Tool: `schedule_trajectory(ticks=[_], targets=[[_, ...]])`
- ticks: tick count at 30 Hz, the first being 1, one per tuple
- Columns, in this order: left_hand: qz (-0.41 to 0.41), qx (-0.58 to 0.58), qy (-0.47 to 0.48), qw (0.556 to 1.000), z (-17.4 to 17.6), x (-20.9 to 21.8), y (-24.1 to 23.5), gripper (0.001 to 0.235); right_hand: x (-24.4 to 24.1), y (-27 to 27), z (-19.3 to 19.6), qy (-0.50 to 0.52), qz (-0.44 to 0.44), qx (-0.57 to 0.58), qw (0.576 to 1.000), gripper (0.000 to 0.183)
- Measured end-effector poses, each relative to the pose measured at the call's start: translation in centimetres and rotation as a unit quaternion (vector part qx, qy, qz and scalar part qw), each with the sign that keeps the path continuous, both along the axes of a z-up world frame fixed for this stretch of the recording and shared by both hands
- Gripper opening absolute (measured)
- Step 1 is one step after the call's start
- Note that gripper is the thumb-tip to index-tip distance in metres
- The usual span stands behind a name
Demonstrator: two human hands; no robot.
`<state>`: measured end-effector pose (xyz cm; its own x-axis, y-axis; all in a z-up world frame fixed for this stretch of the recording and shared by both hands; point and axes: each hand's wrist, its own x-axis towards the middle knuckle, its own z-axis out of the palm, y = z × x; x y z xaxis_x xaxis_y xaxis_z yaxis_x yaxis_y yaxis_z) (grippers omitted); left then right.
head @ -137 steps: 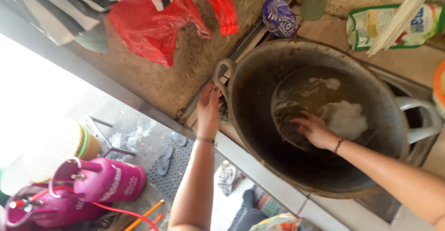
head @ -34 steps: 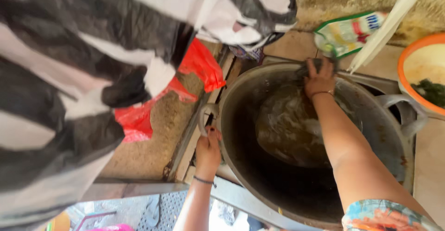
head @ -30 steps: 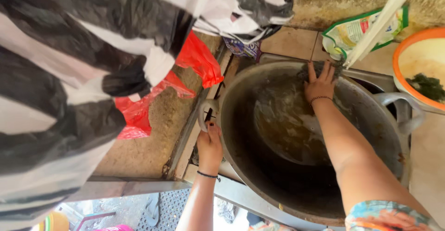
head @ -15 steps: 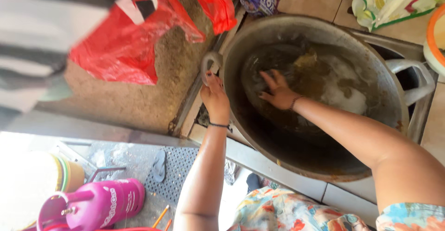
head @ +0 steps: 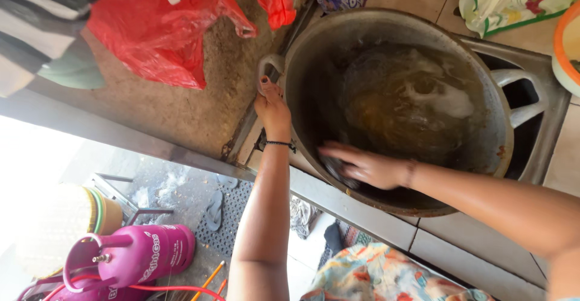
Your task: The person washes a large metal pot in a kitchen sink using a red spatula, a green scouring pad, and running water. They scrub the interior and exterior surfaces, rinse the pot thoroughly, and then wipe the sink area with a cloth.
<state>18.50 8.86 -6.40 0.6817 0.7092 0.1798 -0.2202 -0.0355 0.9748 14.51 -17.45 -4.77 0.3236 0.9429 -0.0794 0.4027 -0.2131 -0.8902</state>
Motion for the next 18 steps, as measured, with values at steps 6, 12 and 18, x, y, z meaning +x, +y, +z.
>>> schedule_trajectory(ticks=[6,12,18], targets=[[-0.005,-0.018,-0.028,0.999,-1.4,0.5,0.5,0.062,2.2,5.0,-2.3,-0.079,-0.066,0.066,0.992,0.068],[0.011,-0.037,-0.009,0.999,-1.6,0.4,0.4,0.059,5.4,10.0,-2.8,-0.136,-0.161,0.096,0.973,0.070],[0.023,0.011,0.004,1.000,-0.5,0.0,0.4,0.061,0.0,1.1,1.6,-0.035,0.015,0.070,0.997,0.066]])
